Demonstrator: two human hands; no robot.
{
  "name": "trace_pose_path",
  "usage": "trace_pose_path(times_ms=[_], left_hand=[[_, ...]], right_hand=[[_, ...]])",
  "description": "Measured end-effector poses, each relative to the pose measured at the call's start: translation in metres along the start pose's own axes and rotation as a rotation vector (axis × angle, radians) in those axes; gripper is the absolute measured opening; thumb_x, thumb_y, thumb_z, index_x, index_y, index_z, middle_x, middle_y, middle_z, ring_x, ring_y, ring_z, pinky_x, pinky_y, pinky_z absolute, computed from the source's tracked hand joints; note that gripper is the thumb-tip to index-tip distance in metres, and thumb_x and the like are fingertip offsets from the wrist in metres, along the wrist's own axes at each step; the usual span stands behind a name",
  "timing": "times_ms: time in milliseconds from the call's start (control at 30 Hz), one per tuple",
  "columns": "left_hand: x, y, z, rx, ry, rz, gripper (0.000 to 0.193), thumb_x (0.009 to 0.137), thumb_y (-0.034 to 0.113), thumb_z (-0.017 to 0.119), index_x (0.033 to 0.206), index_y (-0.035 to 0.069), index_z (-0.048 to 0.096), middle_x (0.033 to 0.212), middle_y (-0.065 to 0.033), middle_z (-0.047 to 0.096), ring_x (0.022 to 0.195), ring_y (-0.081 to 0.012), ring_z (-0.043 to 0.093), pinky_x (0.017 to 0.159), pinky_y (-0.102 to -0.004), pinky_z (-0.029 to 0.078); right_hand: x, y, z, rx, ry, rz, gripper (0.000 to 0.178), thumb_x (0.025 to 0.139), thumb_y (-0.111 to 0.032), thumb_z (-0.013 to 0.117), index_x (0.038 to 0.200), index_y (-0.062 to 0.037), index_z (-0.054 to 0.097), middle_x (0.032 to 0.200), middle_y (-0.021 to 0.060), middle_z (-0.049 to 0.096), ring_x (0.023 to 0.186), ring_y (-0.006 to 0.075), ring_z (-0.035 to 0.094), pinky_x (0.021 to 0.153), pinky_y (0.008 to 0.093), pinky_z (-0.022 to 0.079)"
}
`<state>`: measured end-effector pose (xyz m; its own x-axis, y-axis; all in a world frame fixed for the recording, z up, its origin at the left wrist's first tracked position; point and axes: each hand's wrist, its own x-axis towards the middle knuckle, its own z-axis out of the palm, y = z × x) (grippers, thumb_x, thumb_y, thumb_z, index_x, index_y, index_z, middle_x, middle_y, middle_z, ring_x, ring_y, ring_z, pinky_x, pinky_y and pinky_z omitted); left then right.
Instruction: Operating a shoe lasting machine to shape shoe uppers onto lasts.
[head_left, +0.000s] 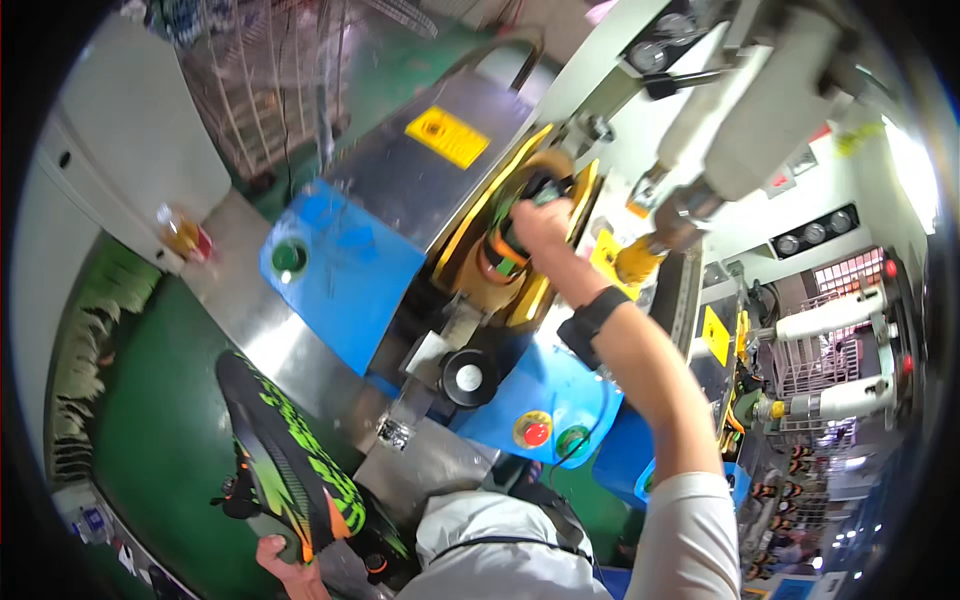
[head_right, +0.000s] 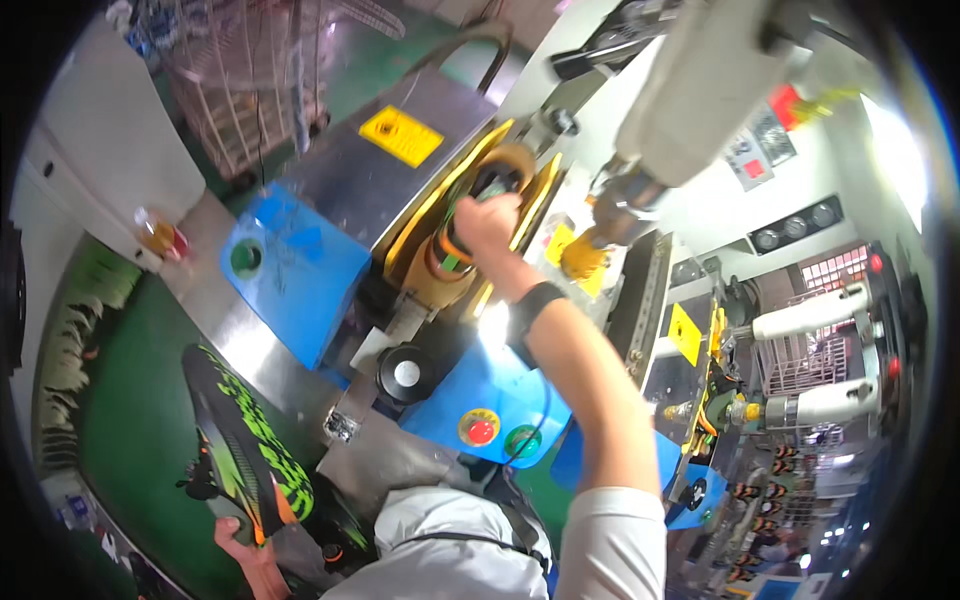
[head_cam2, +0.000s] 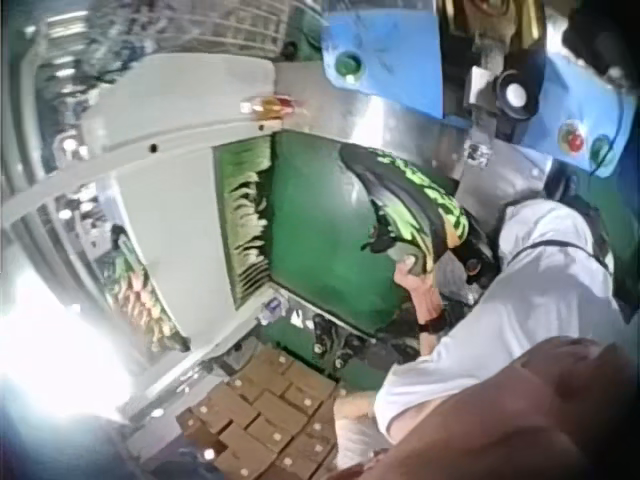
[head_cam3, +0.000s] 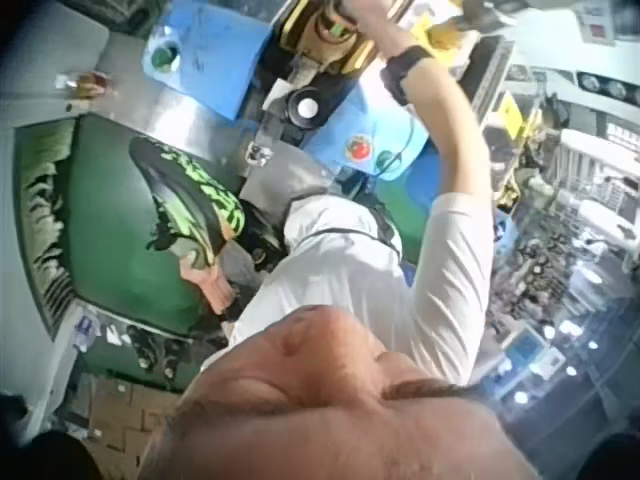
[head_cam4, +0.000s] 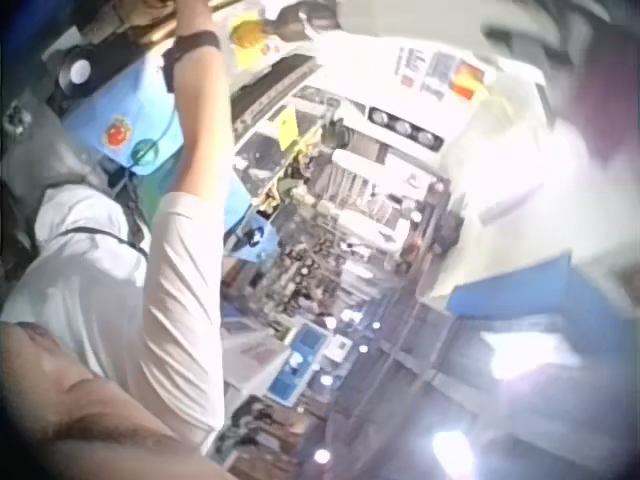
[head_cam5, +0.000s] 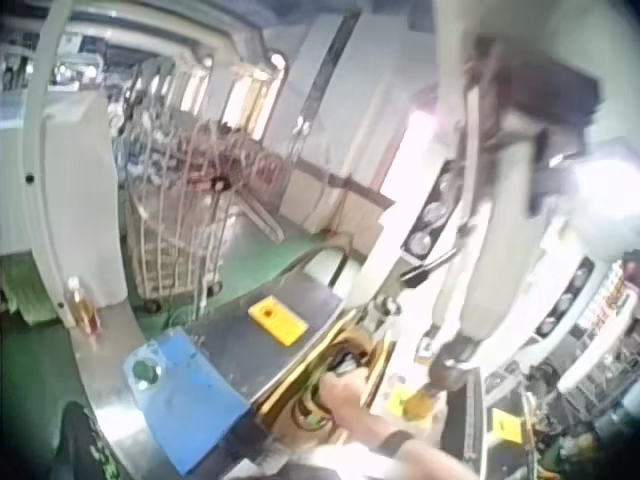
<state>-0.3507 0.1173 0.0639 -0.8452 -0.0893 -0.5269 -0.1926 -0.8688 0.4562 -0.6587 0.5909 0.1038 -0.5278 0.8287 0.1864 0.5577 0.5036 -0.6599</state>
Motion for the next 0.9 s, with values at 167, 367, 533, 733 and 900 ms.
trace_pose_path(times_ms=[167,367,533,733,900], left_hand=[[-0.009,0.015,0.019,0.036,-0.144,-0.073,0.068,0.064,0.013,0.050,0.131,0.001,0.045,0.124,-0.0153,0.056,0.113,-0.0350,0.055,0.101,-0.0461,0.043],[-0.036,0.023,0.018,0.158,-0.107,0.128,0.036,0.061,0.013,0.050,0.094,0.002,0.058,0.089,-0.0099,0.061,0.087,-0.0286,0.063,0.086,-0.0429,0.053],[-0.079,0.022,0.050,0.084,-0.121,0.049,0.051,0.062,0.010,0.048,0.111,0.000,0.058,0.104,-0.0144,0.065,0.094,-0.0325,0.063,0.087,-0.0436,0.052],[-0.141,0.014,0.054,0.131,-0.181,0.134,0.055,0.063,0.008,0.047,0.117,0.000,0.054,0.105,-0.0144,0.062,0.095,-0.0321,0.062,0.088,-0.0430,0.051],[-0.226,0.012,0.015,0.450,0.134,0.336,0.046,0.062,0.003,0.054,0.108,0.001,0.053,0.089,-0.0111,0.058,0.080,-0.0263,0.062,0.076,-0.0374,0.053]], right_hand=[[-0.068,-0.024,-0.086,0.099,-0.630,0.075,0.066,0.077,-0.031,0.068,0.124,0.0088,0.042,0.121,0.0304,0.053,0.107,0.0435,0.056,0.090,0.0439,0.047],[-0.257,0.056,-0.210,-0.384,-0.448,-0.702,0.078,0.080,-0.029,0.067,0.139,0.0075,0.030,0.144,0.0318,0.028,0.133,0.0473,0.031,0.106,0.0537,0.030],[-0.286,0.091,-0.237,-0.221,-0.575,-0.565,0.076,0.079,-0.025,0.068,0.137,0.0092,0.031,0.147,0.0308,0.024,0.135,0.0464,0.026,0.107,0.0516,0.029],[-0.331,0.134,-0.275,0.329,-0.596,-0.467,0.051,0.081,-0.014,0.067,0.124,0.0059,0.050,0.123,0.0262,0.056,0.115,0.0361,0.056,0.098,0.0402,0.044],[-0.373,0.202,-0.289,0.407,-1.058,-0.308,0.044,0.082,-0.017,0.066,0.118,0.0055,0.056,0.109,0.0242,0.064,0.103,0.0349,0.064,0.090,0.0388,0.049]])
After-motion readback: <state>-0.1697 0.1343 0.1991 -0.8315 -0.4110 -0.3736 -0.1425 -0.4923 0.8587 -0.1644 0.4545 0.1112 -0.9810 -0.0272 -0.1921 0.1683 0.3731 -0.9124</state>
